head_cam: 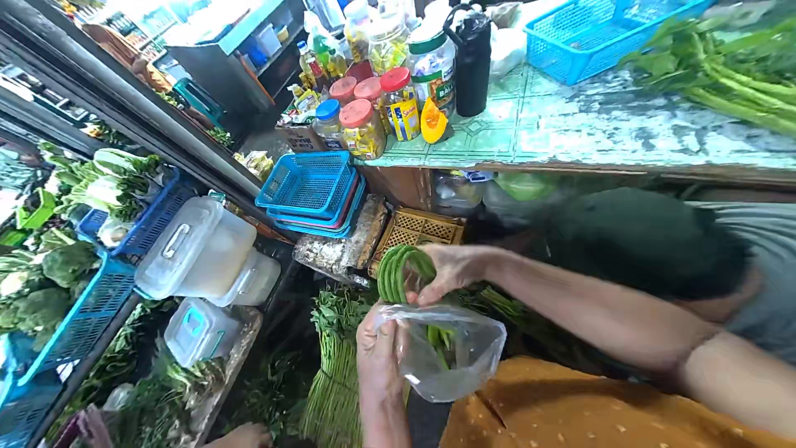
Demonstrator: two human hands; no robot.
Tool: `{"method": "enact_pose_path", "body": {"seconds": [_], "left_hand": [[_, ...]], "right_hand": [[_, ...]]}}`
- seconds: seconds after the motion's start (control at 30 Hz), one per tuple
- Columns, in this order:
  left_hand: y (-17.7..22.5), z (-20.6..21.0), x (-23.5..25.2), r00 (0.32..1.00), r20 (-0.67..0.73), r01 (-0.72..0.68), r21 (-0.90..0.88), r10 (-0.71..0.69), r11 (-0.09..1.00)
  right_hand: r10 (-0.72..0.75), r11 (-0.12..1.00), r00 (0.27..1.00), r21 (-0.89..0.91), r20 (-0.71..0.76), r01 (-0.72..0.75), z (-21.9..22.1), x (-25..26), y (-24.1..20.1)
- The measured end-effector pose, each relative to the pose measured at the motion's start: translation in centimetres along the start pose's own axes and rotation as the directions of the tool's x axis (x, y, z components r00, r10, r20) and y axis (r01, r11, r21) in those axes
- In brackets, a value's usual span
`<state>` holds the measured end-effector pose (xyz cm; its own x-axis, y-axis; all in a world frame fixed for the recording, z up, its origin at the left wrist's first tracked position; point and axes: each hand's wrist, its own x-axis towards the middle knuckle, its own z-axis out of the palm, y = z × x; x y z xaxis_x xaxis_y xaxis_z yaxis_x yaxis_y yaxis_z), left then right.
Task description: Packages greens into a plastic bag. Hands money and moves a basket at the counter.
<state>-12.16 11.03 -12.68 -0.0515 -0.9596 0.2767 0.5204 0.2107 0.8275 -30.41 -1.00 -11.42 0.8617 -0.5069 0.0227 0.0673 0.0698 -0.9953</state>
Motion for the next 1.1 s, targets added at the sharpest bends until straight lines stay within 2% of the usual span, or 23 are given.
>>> {"method": "enact_pose_path", "body": {"seconds": [0.1,0.23,0.37,0.47,0.57,0.63,0.73,0.8,0.87,0.93,1.0,1.07,1.1], "left_hand": [[0.0,0.0,0.1,0.999,-0.025,0.05,0.1,-0.047,0.994],[1.2,0.3,-0.6,0.994,-0.109,0.039,0.418,0.008,0.908],[3.4,0.4,-1.0,0.998,-0.039,-0.011,0.672,0.051,0.74],[4.6,-0.1,-1.2,0.999,0.009,0.034,0.66,-0.054,0.751],[5.1,-0.6,-1.5,0.992,0.011,0.092,0.616,-0.125,0.783],[5.7,-1.2,-2.2,0.993,-0.002,0.091,0.655,-0.119,0.75],[6.3,-2.0,-3.5,0.997,-0.065,0.081,0.737,-0.049,0.671],[6.6,-2.5,-4.4,0.999,-0.041,0.034,0.755,-0.005,0.654],[6.9,-2.6,-5.0,0.997,-0.045,-0.002,0.809,0.065,0.588],[7.4,-2.7,-5.2,0.992,-0.067,0.007,0.878,0.108,0.48],[7.8,-2.8,-5.0,0.988,-0.107,0.059,0.924,0.108,0.377],[7.6,-3.2,-4.2,0.985,-0.144,0.104,0.935,0.096,0.338],[7.3,-3.5,-3.8,0.982,-0.171,0.134,0.935,0.085,0.329]], "right_hand": [[0.006,0.944,1.0,0.329,0.007,-0.008,2.0,0.4,3.7],[-0.06,0.899,0.998,0.436,0.024,0.044,2.6,1.2,5.4],[-0.131,0.848,0.986,0.527,0.104,0.057,3.7,2.6,6.6],[-0.144,0.853,0.978,0.52,0.148,0.046,5.1,3.6,6.8],[-0.078,0.916,0.986,0.402,0.151,0.011,7.0,3.5,5.8],[-0.164,0.865,0.978,0.496,0.132,0.078,7.8,3.7,7.2],[-0.184,0.765,0.983,0.63,0.017,0.132,8.7,3.6,8.4],[-0.159,0.739,0.981,0.645,-0.116,0.196,9.0,3.6,8.1],[-0.173,0.739,0.945,0.597,-0.279,0.312,8.7,4.0,7.5],[-0.258,0.749,0.872,0.483,-0.417,0.453,7.0,3.9,6.5],[-0.378,0.798,0.763,0.234,-0.524,0.556,5.0,2.7,3.6],[-0.527,0.815,0.681,-0.074,-0.508,0.575,3.9,0.2,-0.5],[-0.548,0.827,0.692,-0.178,-0.47,0.533,4.4,-1.4,-2.6]]}}
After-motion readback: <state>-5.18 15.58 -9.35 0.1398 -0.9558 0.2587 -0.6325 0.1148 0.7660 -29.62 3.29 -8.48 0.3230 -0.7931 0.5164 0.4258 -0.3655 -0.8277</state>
